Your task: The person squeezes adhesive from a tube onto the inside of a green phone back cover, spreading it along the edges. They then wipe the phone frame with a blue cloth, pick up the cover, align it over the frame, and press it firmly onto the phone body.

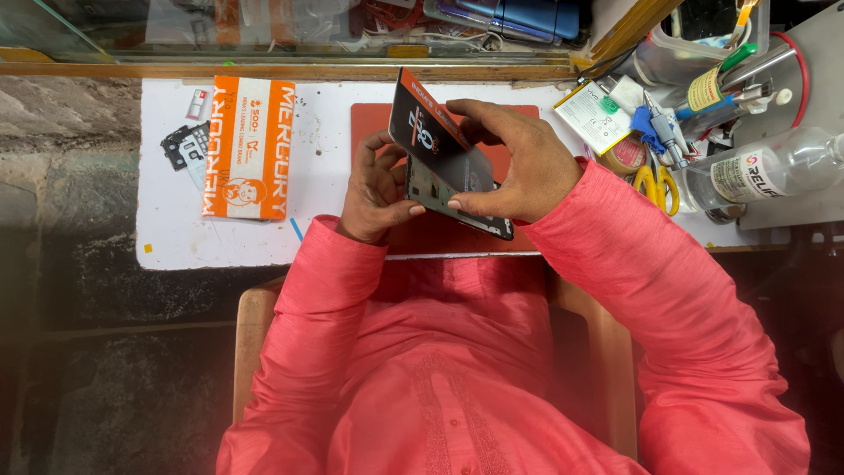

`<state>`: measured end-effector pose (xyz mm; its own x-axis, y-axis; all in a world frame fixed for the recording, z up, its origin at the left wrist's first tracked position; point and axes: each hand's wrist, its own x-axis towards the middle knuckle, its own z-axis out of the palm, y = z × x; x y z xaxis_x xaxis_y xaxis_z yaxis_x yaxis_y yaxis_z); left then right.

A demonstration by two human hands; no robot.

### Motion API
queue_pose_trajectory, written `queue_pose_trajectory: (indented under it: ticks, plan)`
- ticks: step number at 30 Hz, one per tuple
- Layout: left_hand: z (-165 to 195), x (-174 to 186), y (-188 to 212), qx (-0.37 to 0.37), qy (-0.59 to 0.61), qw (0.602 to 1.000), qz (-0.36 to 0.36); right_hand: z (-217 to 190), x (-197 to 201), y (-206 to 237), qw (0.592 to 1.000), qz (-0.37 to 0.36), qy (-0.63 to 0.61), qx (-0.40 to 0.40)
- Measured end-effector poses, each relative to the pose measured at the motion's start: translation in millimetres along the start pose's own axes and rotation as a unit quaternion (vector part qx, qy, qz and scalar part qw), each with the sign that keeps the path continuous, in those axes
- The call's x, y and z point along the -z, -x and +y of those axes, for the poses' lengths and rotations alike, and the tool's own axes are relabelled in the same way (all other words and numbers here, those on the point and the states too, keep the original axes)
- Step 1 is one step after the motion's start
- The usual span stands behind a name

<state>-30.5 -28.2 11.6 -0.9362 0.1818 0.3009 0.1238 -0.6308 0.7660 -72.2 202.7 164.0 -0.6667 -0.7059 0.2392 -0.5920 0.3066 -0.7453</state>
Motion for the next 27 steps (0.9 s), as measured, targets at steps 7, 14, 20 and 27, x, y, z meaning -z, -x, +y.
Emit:
queue_pose_trajectory:
  ticks: [7, 14, 20, 27]
  plan:
    - [1, -3, 1, 0.0, 0.011, 1.0, -0.004, 6, -4, 3, 1.0, 0.002, 0.0, -0.009]
    - [2, -4, 1, 0.001, 0.012, 1.0, -0.008, 15, -8, 8, 1.0, 0.007, 0.028, -0.006]
    - [1, -1, 4, 0.001, 0.008, 1.0, -0.013, 16, -10, 18, 0.998, 0.003, 0.069, -0.011]
    - [-1, 2, 5, 0.002, 0.015, 1.0, -0.012, 19, -12, 21, 0.996, -0.01, 0.082, -0.028]
